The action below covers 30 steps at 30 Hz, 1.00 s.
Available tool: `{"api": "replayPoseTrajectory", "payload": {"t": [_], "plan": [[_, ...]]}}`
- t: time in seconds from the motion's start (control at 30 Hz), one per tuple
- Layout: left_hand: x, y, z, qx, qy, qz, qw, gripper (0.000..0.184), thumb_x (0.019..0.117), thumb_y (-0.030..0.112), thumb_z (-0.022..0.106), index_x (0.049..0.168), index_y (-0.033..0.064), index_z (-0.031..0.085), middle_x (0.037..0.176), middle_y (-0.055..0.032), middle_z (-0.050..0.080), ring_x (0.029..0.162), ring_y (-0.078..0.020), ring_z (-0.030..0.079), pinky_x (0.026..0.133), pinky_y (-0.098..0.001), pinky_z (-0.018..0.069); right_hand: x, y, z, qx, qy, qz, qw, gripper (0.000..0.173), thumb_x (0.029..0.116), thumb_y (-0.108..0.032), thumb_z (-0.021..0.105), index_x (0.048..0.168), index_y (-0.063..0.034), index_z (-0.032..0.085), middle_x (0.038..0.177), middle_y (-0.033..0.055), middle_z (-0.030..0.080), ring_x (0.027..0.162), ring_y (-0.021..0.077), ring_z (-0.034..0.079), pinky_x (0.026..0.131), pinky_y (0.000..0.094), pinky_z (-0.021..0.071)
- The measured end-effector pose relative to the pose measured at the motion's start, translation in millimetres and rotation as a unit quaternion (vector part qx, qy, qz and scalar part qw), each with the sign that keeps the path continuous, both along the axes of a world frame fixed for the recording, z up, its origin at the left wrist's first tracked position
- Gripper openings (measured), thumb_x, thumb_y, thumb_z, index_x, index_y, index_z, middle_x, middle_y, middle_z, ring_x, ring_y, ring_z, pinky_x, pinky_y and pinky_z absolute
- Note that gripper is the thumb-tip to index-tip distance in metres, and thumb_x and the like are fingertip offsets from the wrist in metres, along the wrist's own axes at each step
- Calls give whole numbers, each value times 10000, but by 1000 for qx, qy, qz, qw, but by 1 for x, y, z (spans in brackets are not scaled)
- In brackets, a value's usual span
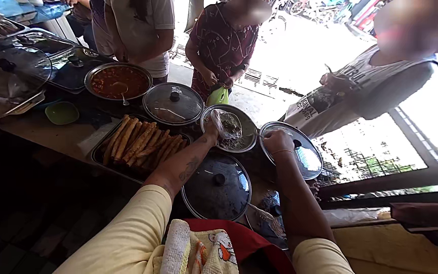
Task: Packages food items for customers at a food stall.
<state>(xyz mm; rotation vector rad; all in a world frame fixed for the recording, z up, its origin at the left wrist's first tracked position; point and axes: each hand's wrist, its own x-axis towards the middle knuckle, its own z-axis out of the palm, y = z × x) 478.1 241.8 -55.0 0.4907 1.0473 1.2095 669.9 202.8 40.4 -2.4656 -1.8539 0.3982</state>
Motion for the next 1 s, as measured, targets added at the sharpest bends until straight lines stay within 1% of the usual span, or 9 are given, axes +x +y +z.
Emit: {"api": "replayPoseTrajectory", "payload": {"t": [0.1,0.2,0.3,0.33,0.43,0.5,0.57,0.87,1.0], "plan": [[4,0,-1,26,-4,10,1000,562,1102,540,220,1562,239,332,1469,-142,489,1266,-291,531,976,-530,494,4,8,-37,-75,-34,21,996,284,995,-263,585,1152,-105,761,1286,198,682,1280,406,587,1019,673,427],[10,0,4,50,-3,31,998,484,1123,435,287,1565,242,321,1465,-141,481,1243,-283,529,952,-540,495,-12,-8,-54,88,-46,78,992,261,1014,-177,557,1124,-45,754,1312,242,624,1359,470,456,1090,731,281],[14,0,10,48,-2,37,998,500,1120,412,325,1594,267,265,1520,-134,437,1291,-290,504,977,-553,484,-39,-19,-57,144,173,44,973,321,1077,-177,466,1163,8,714,1175,193,694,1176,339,622,1016,551,465],[16,-1,12,46,-6,40,998,502,1120,421,318,1593,258,267,1521,-134,436,1297,-290,501,987,-551,479,-48,-19,-60,113,323,-10,940,327,1097,-187,446,1167,18,691,1058,165,703,1002,269,656,904,469,516],[21,-3,18,52,-11,46,998,491,1126,318,323,1601,237,228,1523,-132,407,1267,-267,500,963,-513,492,-62,-13,-66,-24,671,-167,722,312,1090,-291,334,1010,-130,589,775,3,572,630,130,531,590,311,466],[23,-5,23,56,-13,52,997,479,1128,339,321,1590,234,253,1496,-136,438,1245,-265,523,950,-516,505,-63,-12,-65,-39,771,-186,608,313,1082,-339,297,914,-198,521,707,-54,503,579,87,487,554,262,437],[23,-7,24,73,-3,51,996,473,1125,380,314,1575,244,265,1442,-150,473,1178,-273,558,881,-509,534,-61,-17,-55,2,803,-203,561,229,1060,-267,362,886,-197,493,692,-51,494,563,79,484,549,247,449],[42,-50,12,324,203,-172,908,528,1125,234,317,1561,-60,265,1522,-248,438,1400,-199,458,1177,-358,361,21,-78,2,262,587,-100,759,149,1040,-153,410,1090,-111,544,839,-21,617,631,85,603,583,267,542],[106,-98,1,257,201,-301,896,589,1128,185,315,1636,22,64,1663,-207,249,1523,-214,304,1252,-392,255,78,-121,11,243,522,-86,813,211,1055,-145,335,1157,-85,510,1018,40,715,682,118,692,598,282,589]]}}
